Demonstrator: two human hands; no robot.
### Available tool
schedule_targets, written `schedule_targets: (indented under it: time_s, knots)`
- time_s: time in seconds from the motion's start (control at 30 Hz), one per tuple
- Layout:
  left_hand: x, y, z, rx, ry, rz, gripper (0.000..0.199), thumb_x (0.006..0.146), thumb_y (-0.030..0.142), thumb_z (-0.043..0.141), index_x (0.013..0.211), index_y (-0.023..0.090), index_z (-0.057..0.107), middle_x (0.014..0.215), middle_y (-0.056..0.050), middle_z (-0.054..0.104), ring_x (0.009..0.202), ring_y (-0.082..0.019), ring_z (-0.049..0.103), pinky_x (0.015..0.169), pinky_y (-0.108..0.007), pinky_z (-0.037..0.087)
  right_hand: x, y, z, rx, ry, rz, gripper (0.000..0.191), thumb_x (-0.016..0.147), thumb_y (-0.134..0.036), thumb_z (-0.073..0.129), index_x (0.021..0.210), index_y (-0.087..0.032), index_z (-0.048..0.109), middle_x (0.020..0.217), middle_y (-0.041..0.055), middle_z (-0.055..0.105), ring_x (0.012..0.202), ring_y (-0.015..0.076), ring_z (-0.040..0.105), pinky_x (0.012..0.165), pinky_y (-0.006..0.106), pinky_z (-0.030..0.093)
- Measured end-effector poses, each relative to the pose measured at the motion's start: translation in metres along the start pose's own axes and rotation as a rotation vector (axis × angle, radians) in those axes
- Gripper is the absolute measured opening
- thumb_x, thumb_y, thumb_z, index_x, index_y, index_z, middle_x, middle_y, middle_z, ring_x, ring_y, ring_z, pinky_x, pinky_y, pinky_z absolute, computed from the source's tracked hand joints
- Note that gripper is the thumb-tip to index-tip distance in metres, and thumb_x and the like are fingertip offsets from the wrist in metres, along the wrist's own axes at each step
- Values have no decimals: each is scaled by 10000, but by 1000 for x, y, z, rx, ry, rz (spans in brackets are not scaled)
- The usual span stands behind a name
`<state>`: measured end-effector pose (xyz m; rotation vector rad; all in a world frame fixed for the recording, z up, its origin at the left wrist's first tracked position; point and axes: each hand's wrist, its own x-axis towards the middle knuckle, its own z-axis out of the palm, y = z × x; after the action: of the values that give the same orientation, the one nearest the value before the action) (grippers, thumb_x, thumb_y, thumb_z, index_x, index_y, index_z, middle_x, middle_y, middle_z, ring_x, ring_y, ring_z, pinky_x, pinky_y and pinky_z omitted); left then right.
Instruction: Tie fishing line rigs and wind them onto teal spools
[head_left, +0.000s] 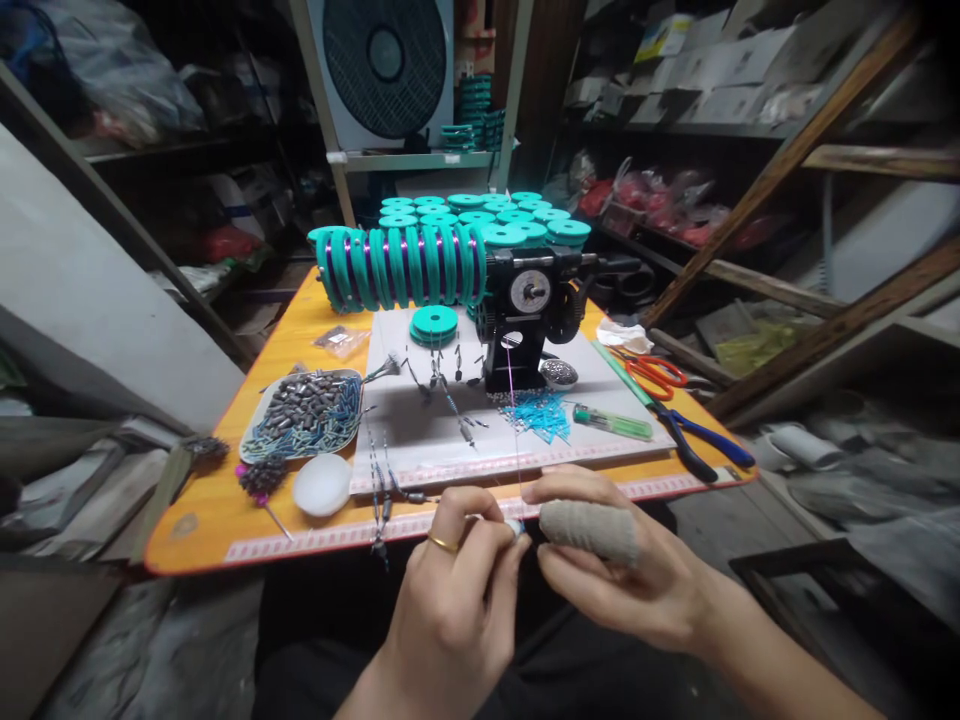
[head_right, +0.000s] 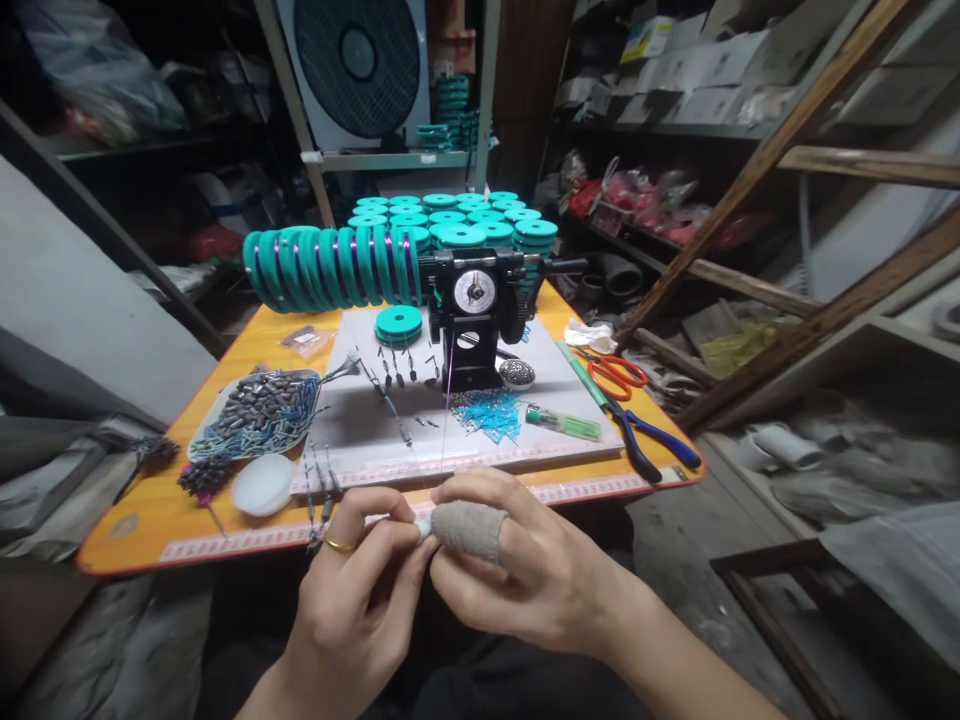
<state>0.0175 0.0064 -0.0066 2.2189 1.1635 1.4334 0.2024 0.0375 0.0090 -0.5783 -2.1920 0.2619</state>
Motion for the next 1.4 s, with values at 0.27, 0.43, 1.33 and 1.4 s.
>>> schedule_targets:
  time_s: [0.27,0.43,1.33,1.4]
  knots:
    - [9,7,7,-572,-54,-430,147,873,142,548,728,163,533,928,-25,436,571,-55,545,469,-195,479,-9,-5,-10,-241,84,-107,185,831,-24,523,874,-179,616,855,68,585,920,214,588,792,412,532]
    - [7,7,25,-1049,-136,-765,202,869,269,609,728,135,557,972,-10,410,521,5,536,494,-173,425,-26,-12,-9,-283,99,50,222,846,-21,442,877,-161,612,842,85,565,869,202,556,723,367,521]
    - [6,-7,-13,66,35,24,168,840,1,535,861,167,544,921,-52,489,761,-127,608,680,-239,523,42,-4,10,-20,-120,97,215,901,-48,360,971,-184,511,858,46,442,670,131,486,581,247,491]
    - [6,-12,-14,158,29,80,153,839,5,540,863,156,546,921,-65,517,737,-135,613,650,-249,516,47,-5,13,-46,-114,153,207,886,-44,374,962,-183,507,857,41,419,674,137,465,578,254,469]
